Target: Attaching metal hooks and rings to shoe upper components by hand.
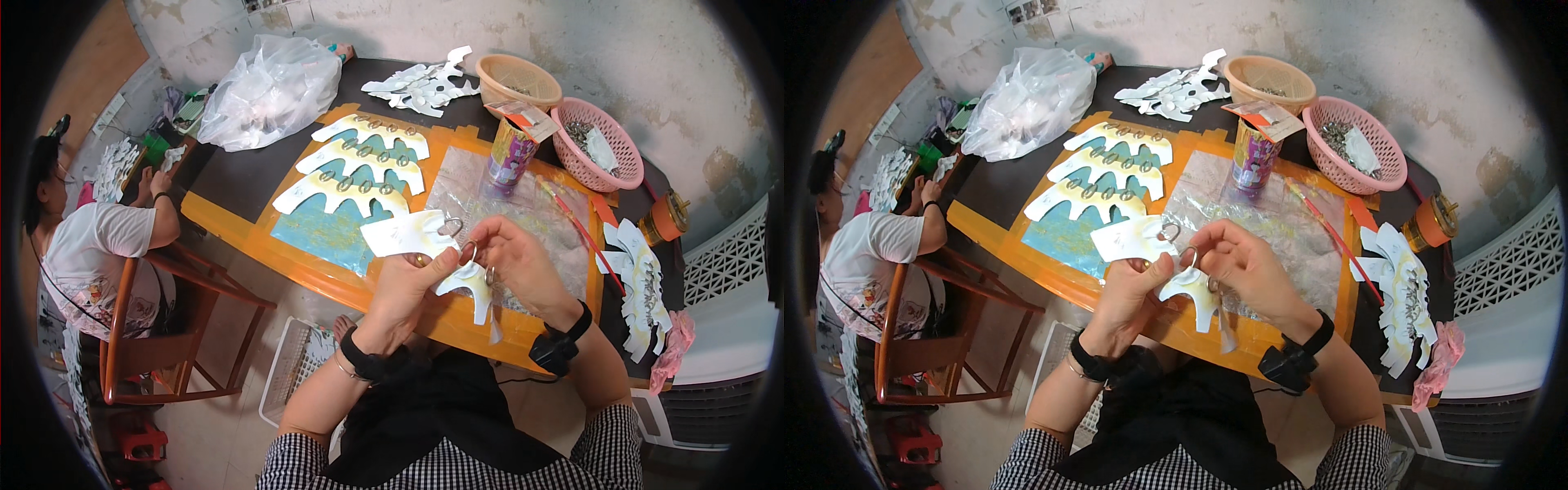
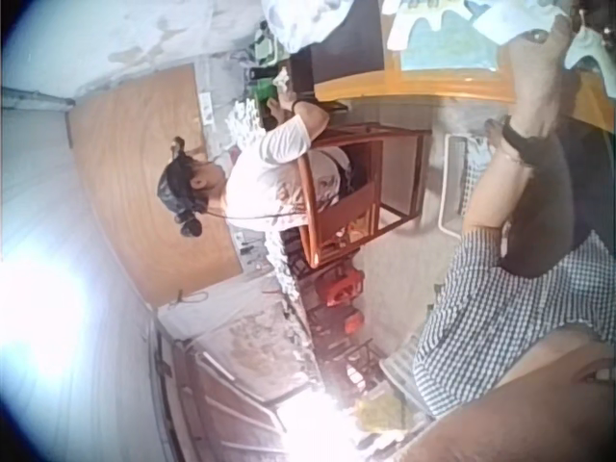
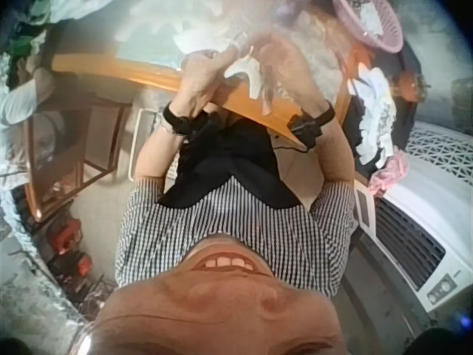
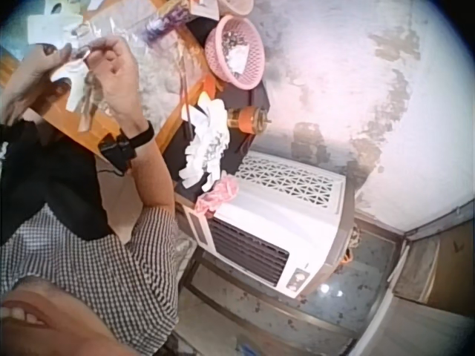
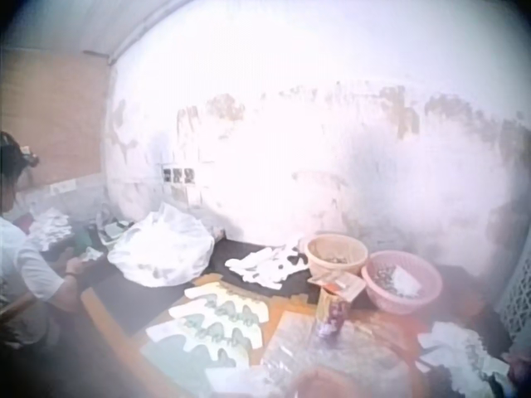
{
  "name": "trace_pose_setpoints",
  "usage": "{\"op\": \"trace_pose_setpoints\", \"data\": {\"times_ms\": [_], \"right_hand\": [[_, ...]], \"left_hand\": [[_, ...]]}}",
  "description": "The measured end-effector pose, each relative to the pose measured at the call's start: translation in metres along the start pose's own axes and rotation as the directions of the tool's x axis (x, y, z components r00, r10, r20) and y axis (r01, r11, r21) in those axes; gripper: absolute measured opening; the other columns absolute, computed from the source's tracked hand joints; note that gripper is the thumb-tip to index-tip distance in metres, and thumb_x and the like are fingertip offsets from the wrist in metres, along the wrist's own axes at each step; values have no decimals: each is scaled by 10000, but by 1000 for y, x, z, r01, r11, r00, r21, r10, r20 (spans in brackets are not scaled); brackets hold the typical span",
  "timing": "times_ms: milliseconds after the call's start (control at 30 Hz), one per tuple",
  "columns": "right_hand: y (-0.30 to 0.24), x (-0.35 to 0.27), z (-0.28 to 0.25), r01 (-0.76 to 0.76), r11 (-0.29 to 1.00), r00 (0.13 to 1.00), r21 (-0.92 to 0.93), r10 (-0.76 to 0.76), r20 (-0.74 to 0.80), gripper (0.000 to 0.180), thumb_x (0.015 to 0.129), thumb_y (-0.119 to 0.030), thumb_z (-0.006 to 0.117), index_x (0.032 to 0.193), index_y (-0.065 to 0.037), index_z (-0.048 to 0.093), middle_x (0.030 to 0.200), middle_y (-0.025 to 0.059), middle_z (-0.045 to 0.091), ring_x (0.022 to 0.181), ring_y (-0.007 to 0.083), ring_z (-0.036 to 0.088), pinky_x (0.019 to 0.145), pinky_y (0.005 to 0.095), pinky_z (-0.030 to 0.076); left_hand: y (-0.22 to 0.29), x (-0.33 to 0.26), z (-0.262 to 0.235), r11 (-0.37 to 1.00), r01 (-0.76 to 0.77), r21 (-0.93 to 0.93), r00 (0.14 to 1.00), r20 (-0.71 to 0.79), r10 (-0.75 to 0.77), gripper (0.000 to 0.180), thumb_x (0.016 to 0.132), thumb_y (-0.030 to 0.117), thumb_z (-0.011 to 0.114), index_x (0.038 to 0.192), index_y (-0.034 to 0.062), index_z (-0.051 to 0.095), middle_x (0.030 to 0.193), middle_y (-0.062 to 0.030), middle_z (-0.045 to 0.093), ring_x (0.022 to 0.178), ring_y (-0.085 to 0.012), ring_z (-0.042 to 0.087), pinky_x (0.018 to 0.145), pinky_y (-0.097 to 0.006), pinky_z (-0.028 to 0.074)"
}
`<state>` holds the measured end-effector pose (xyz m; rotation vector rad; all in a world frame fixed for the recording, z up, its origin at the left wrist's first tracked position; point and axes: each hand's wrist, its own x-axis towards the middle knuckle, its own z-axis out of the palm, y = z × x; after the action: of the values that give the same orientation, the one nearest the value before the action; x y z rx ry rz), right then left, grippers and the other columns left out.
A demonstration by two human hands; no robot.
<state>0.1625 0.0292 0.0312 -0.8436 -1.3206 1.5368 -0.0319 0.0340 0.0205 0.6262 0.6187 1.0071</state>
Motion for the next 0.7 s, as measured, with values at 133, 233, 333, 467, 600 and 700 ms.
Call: {"op": "trace_pose_setpoints", "data": {"times_ms": [133,233,333,467,600,700], "right_hand": [[-8,1,0,-34,989,996,143,46,-81,262,971,-123,662,1165,-22,518,1016,59,640,945,99,626,863,250,502],[-3,-1,3,-38,999,997,27,40,-61,256,970,-117,661,1158,-23,515,1003,49,647,937,94,629,854,252,502],[-5,-2,8,-9,1000,999,-28,8,-44,255,958,-78,661,1154,-25,505,986,40,647,930,88,624,836,251,499],[-5,-4,17,103,977,982,-189,-130,-136,298,928,-22,662,1166,-21,482,976,41,643,925,79,602,807,243,485],[-3,-7,18,166,954,950,-250,-222,-220,321,922,-22,663,1182,-17,475,981,50,647,930,84,594,802,244,478],[-1,-8,22,216,925,927,-311,-294,-231,331,922,-14,648,1199,-17,469,979,59,655,910,91,599,793,249,477]], "left_hand": [[-3,2,0,972,-76,221,997,19,74,403,874,114,783,1204,2,581,1033,-65,708,902,-122,682,750,-257,555],[-3,4,1,952,-114,284,993,48,104,406,861,85,788,1196,-12,581,1042,-67,706,914,-121,679,768,-261,552],[-4,4,0,950,-115,292,991,99,90,401,869,103,785,1195,-10,580,1066,-64,691,932,-117,665,791,-268,548],[-16,13,-28,972,-71,225,981,190,27,431,897,225,775,1200,-6,572,1085,-45,637,959,-105,623,810,-259,534],[-26,11,-23,978,-196,73,954,244,173,444,906,290,766,1173,-4,568,1071,-31,603,955,-88,591,798,-249,522],[-12,1,3,863,-224,452,967,214,138,359,927,274,744,1088,4,570,1039,-12,602,876,-37,556,702,-212,494]]}}
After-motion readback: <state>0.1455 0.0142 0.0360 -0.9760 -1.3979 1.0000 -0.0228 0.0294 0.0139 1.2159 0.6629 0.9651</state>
